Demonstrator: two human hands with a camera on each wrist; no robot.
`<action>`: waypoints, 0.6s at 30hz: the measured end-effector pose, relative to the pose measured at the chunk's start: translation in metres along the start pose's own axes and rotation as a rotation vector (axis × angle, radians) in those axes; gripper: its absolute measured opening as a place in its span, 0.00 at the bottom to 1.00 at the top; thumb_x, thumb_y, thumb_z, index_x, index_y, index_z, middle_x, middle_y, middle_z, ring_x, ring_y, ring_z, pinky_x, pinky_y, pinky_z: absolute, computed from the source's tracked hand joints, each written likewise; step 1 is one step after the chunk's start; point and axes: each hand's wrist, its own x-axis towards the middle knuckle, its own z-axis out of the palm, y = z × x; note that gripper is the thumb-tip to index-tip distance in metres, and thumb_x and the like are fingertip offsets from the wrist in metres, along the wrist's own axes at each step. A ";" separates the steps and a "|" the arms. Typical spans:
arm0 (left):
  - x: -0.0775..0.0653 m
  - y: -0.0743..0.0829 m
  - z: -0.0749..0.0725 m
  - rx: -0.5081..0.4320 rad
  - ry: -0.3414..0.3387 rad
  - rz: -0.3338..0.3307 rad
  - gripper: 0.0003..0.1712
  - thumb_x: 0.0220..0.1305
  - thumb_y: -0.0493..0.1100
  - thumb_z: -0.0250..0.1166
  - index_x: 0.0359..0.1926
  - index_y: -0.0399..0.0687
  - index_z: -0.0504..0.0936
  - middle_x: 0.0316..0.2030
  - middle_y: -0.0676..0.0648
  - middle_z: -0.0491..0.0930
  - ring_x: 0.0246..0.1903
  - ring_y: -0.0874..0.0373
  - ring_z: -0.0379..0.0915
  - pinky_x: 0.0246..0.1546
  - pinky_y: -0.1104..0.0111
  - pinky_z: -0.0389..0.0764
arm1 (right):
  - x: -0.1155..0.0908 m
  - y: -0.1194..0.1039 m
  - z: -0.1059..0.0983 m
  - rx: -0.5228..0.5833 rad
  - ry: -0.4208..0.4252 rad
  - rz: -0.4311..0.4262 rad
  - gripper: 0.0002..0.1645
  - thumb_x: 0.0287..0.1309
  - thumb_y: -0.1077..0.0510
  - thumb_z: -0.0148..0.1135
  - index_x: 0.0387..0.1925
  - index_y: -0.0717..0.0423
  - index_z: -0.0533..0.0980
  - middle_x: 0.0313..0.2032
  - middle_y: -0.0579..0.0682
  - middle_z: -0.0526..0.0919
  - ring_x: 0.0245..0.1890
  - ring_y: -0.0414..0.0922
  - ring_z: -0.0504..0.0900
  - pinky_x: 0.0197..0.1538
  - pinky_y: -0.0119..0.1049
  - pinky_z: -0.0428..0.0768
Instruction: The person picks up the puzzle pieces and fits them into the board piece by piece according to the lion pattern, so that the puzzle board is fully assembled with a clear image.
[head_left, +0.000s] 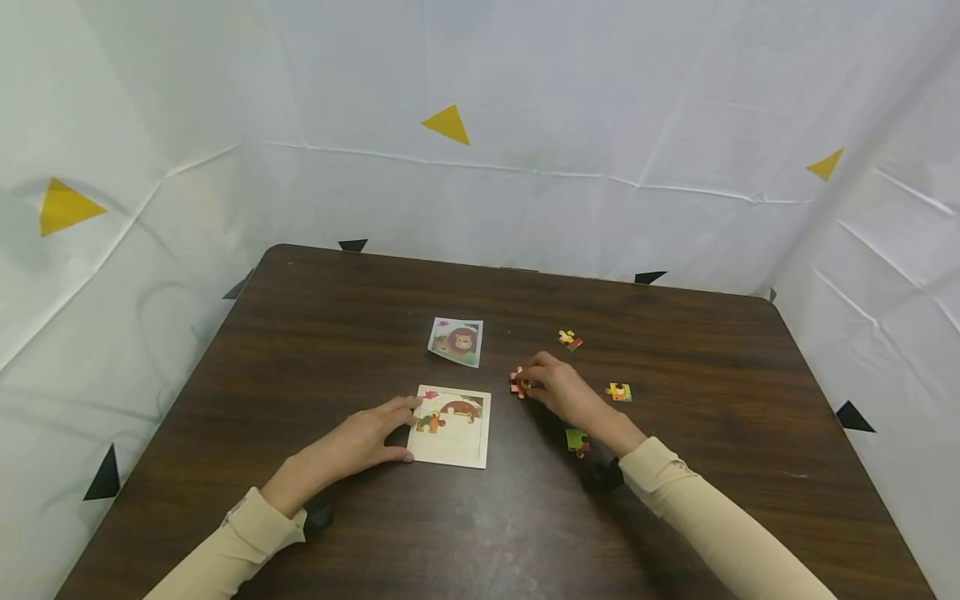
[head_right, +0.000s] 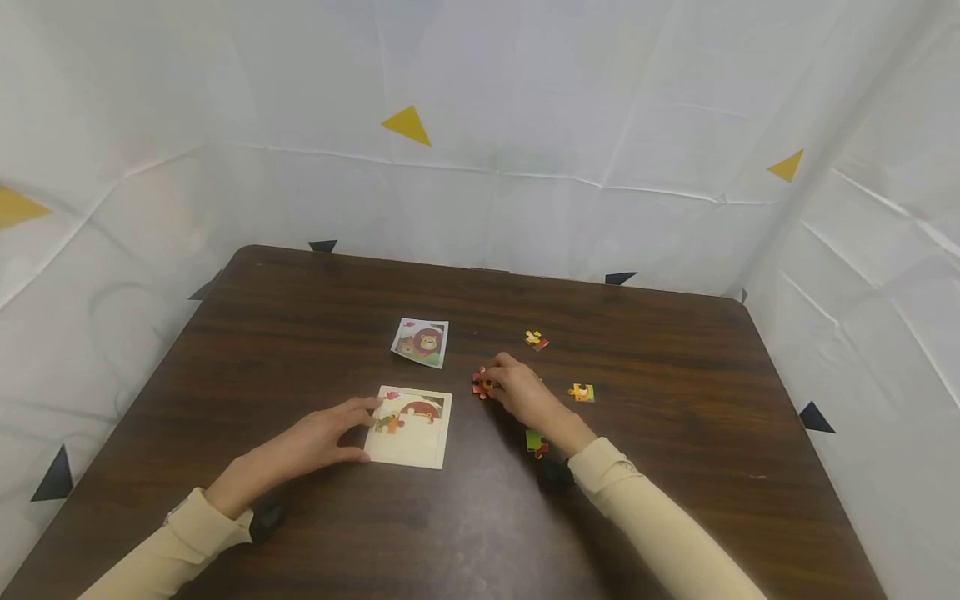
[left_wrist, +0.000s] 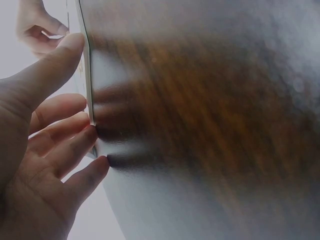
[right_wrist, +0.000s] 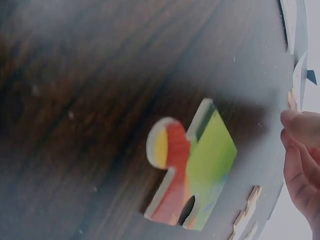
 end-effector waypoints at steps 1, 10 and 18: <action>0.000 0.000 0.000 -0.001 -0.004 -0.006 0.28 0.55 0.50 0.72 0.53 0.40 0.78 0.65 0.40 0.67 0.59 0.45 0.70 0.52 0.55 0.76 | -0.001 0.000 0.000 0.002 0.020 -0.007 0.13 0.51 0.72 0.68 0.41 0.63 0.83 0.42 0.58 0.78 0.40 0.50 0.82 0.39 0.38 0.83; 0.000 0.000 0.001 -0.003 -0.005 -0.026 0.26 0.55 0.51 0.72 0.50 0.43 0.78 0.66 0.40 0.66 0.61 0.44 0.68 0.52 0.55 0.76 | -0.004 -0.013 0.004 0.063 0.143 0.027 0.17 0.49 0.74 0.68 0.44 0.66 0.82 0.43 0.60 0.78 0.42 0.50 0.82 0.40 0.38 0.83; 0.001 0.000 0.001 0.001 -0.004 -0.021 0.27 0.55 0.51 0.72 0.52 0.42 0.78 0.65 0.41 0.67 0.61 0.44 0.68 0.53 0.55 0.76 | -0.003 -0.029 0.013 0.130 0.194 0.037 0.18 0.50 0.75 0.67 0.45 0.65 0.82 0.43 0.61 0.78 0.43 0.50 0.83 0.41 0.38 0.83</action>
